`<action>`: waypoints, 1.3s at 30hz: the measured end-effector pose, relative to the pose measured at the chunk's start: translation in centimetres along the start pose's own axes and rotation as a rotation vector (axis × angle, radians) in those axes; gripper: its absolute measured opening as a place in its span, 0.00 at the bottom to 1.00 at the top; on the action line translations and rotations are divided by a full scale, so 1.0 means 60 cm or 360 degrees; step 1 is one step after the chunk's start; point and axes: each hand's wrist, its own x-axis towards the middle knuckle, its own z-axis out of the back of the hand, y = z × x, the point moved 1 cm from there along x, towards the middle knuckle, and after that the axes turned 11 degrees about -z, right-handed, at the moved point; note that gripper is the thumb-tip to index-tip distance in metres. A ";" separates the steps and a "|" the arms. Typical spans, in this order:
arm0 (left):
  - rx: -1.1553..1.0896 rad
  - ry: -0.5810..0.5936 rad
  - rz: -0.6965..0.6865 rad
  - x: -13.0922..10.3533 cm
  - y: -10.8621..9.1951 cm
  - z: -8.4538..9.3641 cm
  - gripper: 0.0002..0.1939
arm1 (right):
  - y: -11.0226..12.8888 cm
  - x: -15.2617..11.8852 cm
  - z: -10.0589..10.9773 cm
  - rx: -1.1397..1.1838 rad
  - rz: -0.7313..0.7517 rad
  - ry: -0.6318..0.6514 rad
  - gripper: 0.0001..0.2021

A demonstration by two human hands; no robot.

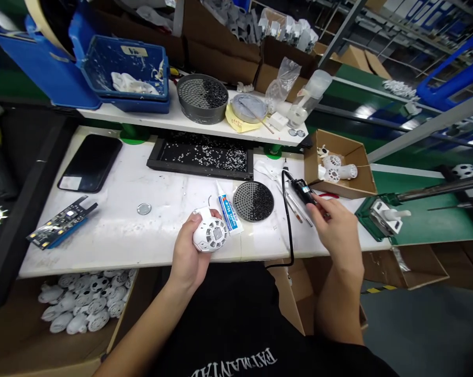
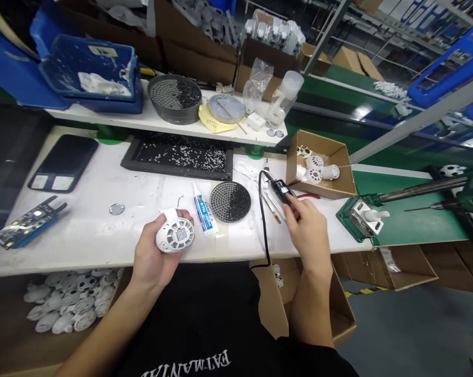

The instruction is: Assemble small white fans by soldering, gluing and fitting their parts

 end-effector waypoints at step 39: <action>-0.0511 -0.0015 -0.0059 -0.049 -0.083 0.116 0.17 | 0.374 -0.080 -0.060 0.0264 0.0551 0.0596 0.40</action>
